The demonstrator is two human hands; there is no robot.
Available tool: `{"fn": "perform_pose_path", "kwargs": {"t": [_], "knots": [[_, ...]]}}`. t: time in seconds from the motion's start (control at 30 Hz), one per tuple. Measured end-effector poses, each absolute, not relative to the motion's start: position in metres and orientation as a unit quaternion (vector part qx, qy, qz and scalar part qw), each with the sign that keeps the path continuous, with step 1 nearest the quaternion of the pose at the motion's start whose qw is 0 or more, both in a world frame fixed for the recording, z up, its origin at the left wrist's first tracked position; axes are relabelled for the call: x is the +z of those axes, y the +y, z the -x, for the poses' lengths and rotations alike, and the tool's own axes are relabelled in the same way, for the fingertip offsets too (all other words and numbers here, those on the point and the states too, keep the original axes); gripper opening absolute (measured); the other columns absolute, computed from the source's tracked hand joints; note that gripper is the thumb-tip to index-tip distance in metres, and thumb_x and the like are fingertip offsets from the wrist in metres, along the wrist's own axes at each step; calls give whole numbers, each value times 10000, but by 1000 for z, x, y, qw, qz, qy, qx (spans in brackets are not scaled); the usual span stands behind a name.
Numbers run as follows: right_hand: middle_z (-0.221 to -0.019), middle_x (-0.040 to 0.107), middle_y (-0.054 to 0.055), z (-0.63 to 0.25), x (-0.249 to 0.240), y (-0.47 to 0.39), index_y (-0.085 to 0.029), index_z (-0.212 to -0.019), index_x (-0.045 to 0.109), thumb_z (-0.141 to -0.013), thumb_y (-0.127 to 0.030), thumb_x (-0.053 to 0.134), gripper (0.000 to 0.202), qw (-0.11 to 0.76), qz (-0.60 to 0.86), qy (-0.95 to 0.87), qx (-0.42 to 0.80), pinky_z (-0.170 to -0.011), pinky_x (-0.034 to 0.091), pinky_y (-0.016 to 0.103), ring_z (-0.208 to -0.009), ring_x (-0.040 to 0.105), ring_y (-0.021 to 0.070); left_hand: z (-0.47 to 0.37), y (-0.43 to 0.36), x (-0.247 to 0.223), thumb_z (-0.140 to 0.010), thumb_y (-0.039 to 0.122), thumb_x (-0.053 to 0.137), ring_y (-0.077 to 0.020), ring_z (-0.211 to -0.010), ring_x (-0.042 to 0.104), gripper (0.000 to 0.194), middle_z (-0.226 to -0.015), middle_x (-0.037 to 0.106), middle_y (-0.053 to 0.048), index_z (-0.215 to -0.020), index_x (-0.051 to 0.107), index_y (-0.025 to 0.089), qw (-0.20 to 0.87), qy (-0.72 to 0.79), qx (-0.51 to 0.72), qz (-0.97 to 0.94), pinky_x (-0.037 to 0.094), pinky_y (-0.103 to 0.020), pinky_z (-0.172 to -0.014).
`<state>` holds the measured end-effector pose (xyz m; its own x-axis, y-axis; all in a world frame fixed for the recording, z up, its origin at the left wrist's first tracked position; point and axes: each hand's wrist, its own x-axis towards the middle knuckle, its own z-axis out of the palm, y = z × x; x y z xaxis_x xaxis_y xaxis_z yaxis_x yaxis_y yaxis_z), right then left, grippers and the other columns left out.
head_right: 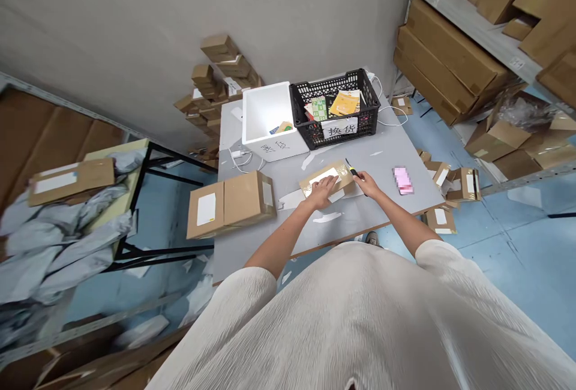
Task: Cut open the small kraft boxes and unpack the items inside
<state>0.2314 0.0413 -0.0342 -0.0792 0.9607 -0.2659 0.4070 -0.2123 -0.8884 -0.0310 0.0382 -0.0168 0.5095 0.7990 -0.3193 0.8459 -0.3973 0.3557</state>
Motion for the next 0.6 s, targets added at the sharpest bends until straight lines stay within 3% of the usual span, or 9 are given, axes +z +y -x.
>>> {"fn": "perform_pose_path", "kwargs": {"t": [0.1, 0.2, 0.3, 0.47, 0.6], "knots": [[-1089, 784, 79, -222, -30, 40, -241, -1043, 609, -1000, -608, 604, 370, 289, 597, -516, 542, -924, 591, 356, -1063, 726, 236, 41, 35, -15, -801, 150, 779, -372, -1615, 365, 1101, -1745, 372, -185, -1744, 235, 314, 231, 496, -49, -835, 306, -544, -1267], [-1127, 805, 93, -218, -26, 35, -243, -1029, 607, -1022, -565, 631, 323, 278, 560, -483, 613, -942, 609, 356, -1118, 763, 242, 37, 29, -13, -893, 231, 730, -371, -1517, 467, 908, -1631, 487, -187, -1701, 319, 283, 212, 533, -24, -819, 360, -517, -1224], [-1106, 813, 108, -223, -24, 30, -238, -1027, 630, -1027, -580, 636, 342, 243, 532, -461, 667, -858, 640, 356, -1036, 794, 255, 28, 22, -14, -918, 294, 744, -371, -1448, 503, 733, -1526, 548, -163, -1589, 451, 289, 200, 543, -1, -815, 398, -501, -1182], [-1009, 807, 94, -250, -22, 32, -222, -911, 641, -1053, -647, 555, 456, 189, 569, -555, 577, -653, 595, 291, -764, 744, 199, 20, 20, -17, -914, 220, 716, -342, -1393, 548, 673, -1484, 563, -135, -1531, 462, 310, 204, 537, 3, -819, 396, -493, -1182], [-919, 787, 45, -273, -15, 47, -226, -1065, 680, -1004, -636, 640, 417, 132, 570, -629, 511, -601, 522, 253, -653, 692, 161, 15, 25, -20, -859, 196, 767, -353, -1405, 560, 710, -1462, 566, -147, -1502, 476, 272, 207, 541, 1, -815, 353, -511, -1241]]}}
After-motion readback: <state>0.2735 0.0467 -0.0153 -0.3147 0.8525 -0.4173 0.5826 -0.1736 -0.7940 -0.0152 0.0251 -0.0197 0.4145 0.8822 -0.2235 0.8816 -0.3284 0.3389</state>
